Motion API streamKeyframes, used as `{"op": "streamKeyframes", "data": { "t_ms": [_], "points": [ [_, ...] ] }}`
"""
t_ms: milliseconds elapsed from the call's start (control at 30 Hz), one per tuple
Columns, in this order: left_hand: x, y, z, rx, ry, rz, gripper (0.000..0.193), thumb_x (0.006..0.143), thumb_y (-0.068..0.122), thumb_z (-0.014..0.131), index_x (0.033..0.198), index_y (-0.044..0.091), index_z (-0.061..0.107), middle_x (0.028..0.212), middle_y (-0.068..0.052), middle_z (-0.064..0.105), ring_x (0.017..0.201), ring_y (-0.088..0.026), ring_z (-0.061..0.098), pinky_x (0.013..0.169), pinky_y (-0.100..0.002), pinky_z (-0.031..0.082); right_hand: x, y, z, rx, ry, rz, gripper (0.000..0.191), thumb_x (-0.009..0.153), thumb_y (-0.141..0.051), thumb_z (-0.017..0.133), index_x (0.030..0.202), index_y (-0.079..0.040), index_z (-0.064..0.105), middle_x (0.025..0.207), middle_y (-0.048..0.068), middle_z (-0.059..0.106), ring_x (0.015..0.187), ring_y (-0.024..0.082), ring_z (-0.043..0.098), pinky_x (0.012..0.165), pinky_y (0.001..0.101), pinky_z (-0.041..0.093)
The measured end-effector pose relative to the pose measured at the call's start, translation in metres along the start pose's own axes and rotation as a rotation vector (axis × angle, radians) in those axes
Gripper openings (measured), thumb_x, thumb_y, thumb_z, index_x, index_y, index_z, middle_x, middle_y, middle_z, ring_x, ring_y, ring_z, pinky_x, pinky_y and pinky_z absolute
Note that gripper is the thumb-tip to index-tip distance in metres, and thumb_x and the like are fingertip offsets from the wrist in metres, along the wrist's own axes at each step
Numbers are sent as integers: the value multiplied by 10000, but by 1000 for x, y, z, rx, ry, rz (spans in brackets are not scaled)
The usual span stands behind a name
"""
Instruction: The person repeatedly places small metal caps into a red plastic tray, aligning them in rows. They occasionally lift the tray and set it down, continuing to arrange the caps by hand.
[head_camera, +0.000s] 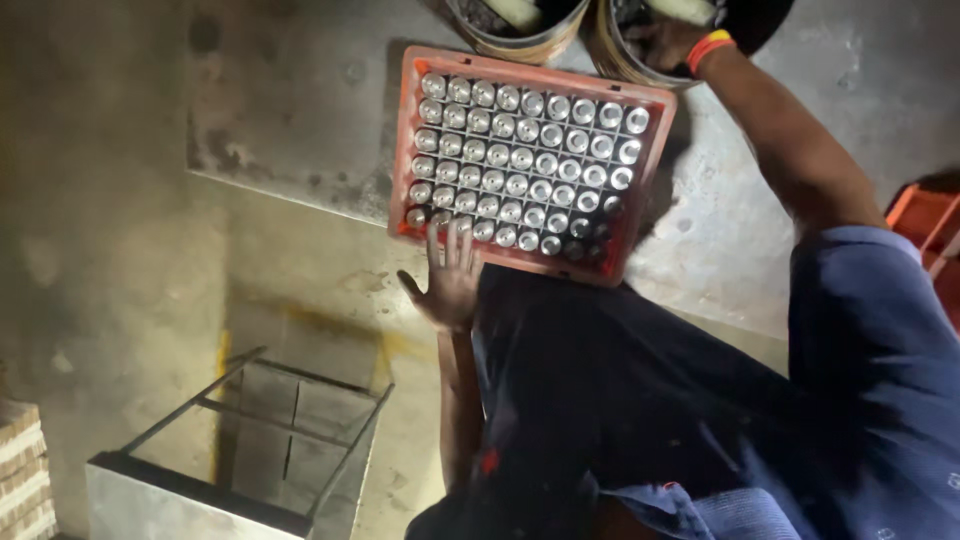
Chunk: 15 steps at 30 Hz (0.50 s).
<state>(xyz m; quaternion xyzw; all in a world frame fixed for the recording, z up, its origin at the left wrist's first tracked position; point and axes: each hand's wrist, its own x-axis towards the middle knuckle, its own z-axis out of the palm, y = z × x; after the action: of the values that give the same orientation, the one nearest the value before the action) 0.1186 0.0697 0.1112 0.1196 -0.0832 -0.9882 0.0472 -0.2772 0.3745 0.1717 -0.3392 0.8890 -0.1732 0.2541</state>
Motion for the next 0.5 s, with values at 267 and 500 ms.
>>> {"op": "streamKeyframes", "data": {
  "t_ms": [267,500],
  "points": [
    [-38,-18,5,-131,37,215,894,991,754,421,1649,157,325,1688,-175,326,1517,-375,349,1203,-528,346,-18,-8,-12,-33,-165,181,619,782,-237,794,1368,-118,634,1265,272,644,1120,444,623,951,512,485],
    [-26,-21,11,-94,145,150,884,987,751,394,1639,156,356,1583,-170,441,1433,-351,444,1204,-540,378,-24,-4,-8,-64,18,190,433,834,-222,832,1200,-15,727,1094,277,740,973,439,716,861,488,571]
  ]
}}
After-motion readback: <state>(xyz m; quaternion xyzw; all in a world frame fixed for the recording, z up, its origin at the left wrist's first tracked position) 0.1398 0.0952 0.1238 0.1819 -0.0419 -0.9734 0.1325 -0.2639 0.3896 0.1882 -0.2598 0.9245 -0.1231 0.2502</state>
